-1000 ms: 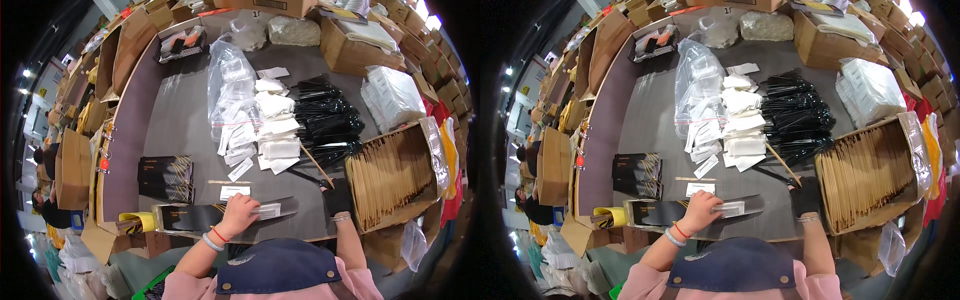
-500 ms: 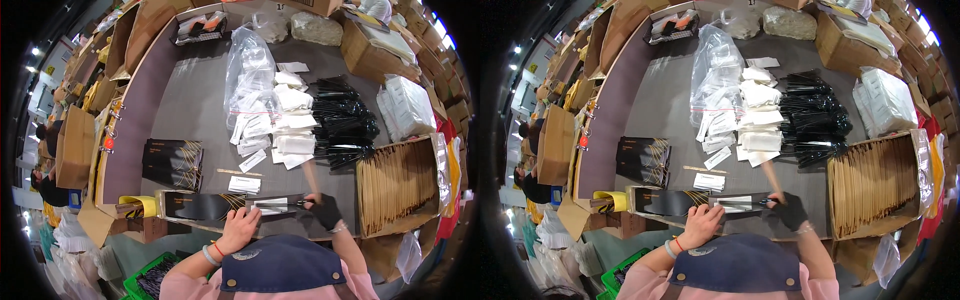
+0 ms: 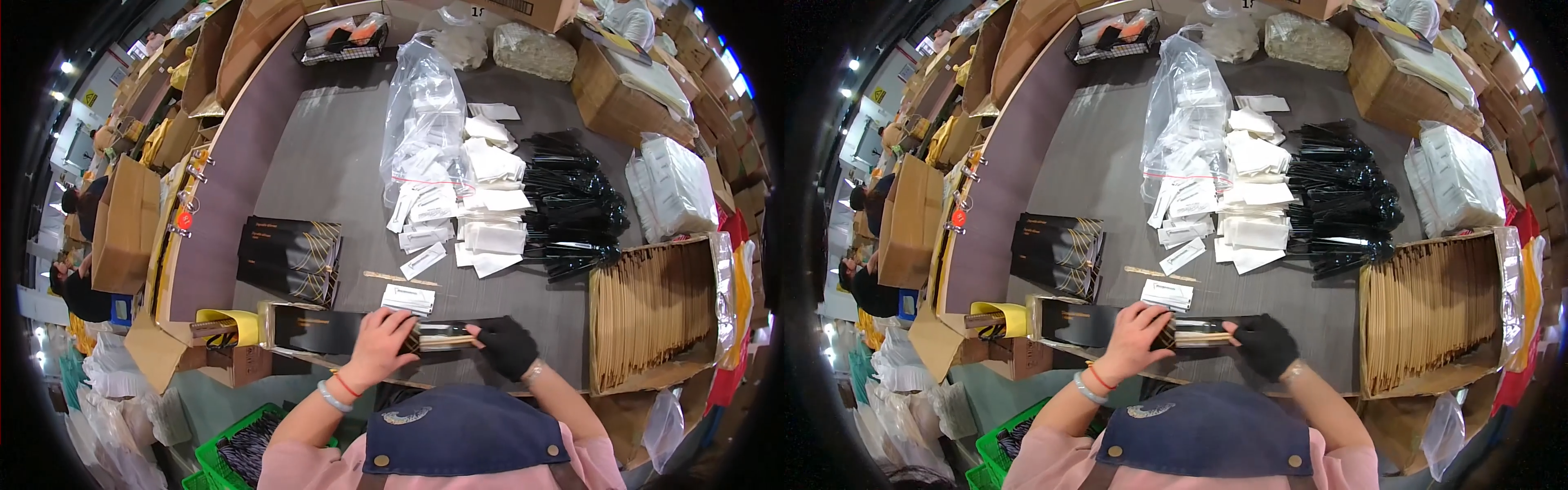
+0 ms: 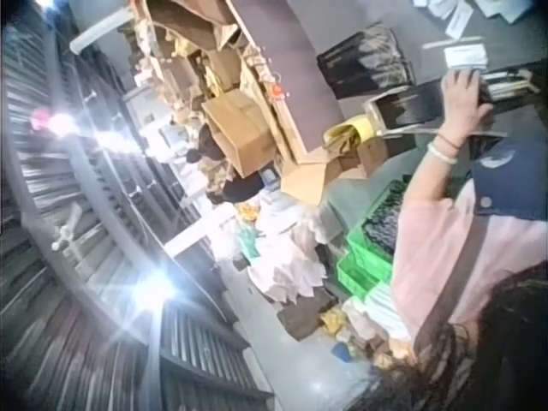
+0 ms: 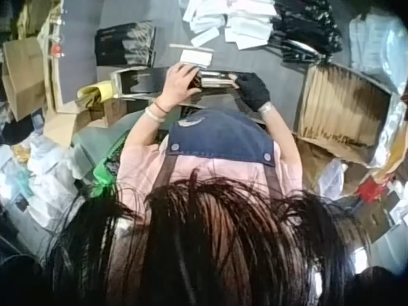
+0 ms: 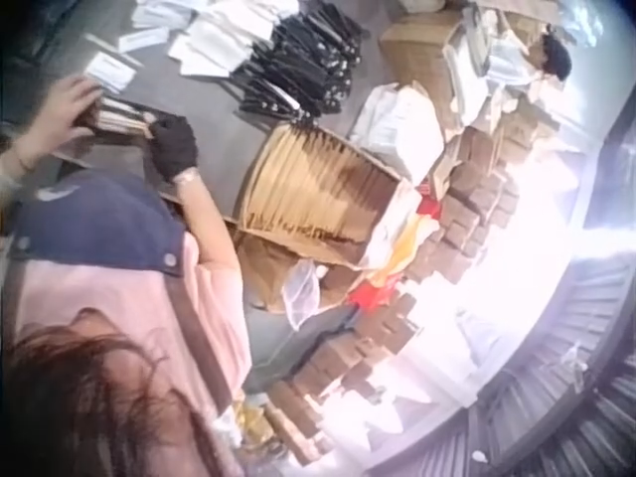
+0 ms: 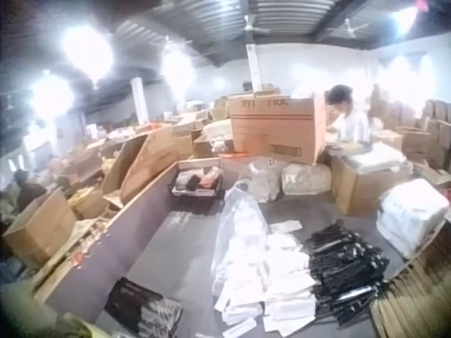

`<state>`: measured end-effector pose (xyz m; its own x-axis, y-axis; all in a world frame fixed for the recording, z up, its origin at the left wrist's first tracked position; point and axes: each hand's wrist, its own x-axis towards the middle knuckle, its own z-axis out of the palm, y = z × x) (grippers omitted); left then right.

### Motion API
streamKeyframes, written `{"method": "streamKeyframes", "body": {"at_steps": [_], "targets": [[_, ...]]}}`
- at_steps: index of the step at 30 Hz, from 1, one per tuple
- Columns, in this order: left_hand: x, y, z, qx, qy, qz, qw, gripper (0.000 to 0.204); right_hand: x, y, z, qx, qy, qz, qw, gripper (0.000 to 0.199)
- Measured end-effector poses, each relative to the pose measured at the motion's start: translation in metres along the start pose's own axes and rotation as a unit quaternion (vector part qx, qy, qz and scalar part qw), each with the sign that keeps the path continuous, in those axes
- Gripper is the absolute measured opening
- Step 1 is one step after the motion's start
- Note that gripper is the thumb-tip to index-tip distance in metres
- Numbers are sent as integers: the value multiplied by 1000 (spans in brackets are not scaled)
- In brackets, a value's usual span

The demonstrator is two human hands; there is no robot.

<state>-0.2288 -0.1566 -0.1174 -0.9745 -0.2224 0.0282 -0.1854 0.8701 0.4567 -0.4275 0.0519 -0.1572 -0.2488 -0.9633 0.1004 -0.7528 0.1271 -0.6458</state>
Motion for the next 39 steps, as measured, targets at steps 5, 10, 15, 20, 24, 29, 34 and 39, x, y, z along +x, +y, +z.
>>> {"method": "streamKeyframes", "body": {"at_steps": [5, 10, 15, 20, 24, 29, 34, 39], "targets": [[18, 19, 8, 32, -1, -5, 999, 74, -4, -1, 14, 64, 64, 67, 994, 15], [29, 26, 17, 8, -19, 21, 1000, 76, 13, -25, 35, 178, 111, 133, 969, 17], [35, 18, 16, 34, -9, 67, 997, 69, 10, -24, 11, 142, 93, 129, 977, 51], [56, 25, -7, 94, -132, 127, 979, 34, 13, -19, -11, -130, 1, 70, 989, 63], [68, -13, -63, 73, -97, 121, 985, 27, -9, -13, -54, -130, 144, 116, 974, 61], [35, -45, -46, 121, 97, -59, 986, 25, -9, -19, -57, -93, 112, 159, 976, 57], [2, -4, 23, 4, 137, -183, 973, 43, -1, -39, -50, -142, 39, 151, 977, 57], [-6, -17, 33, -106, 143, -214, 961, 54, 3, -37, -49, -159, 15, 120, 980, 60]]}}
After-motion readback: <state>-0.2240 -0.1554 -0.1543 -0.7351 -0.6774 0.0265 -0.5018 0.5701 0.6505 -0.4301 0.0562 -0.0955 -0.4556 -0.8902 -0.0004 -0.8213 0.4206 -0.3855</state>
